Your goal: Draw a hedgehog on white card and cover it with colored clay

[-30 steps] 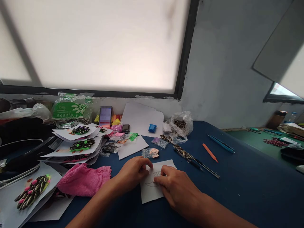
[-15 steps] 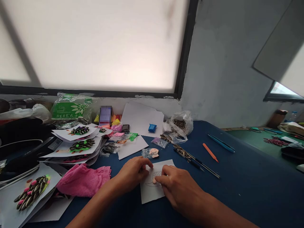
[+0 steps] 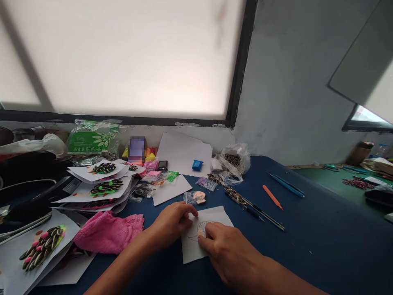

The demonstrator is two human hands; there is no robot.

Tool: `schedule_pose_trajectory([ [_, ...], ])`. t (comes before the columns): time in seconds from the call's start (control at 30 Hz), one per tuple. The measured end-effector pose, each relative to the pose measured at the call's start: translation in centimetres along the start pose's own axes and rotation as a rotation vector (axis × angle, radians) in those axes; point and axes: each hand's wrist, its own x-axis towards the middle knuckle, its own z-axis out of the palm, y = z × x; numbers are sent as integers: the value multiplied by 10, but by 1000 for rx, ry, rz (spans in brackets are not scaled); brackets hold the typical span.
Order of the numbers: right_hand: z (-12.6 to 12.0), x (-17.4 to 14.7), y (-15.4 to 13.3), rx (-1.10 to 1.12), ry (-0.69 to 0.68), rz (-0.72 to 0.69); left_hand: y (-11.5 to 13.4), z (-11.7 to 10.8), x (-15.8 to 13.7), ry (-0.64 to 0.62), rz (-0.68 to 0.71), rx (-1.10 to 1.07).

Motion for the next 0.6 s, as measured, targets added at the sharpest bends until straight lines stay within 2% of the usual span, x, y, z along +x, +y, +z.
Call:
schedule_pose_trajectory([
  [0.13,2,1,-1,-14,-20,-31,1,-1,-1,-4,-6,-4],
  [0.6,-15,-3,-11,20,-134,18,1,0,-1,0,-11,-15],
])
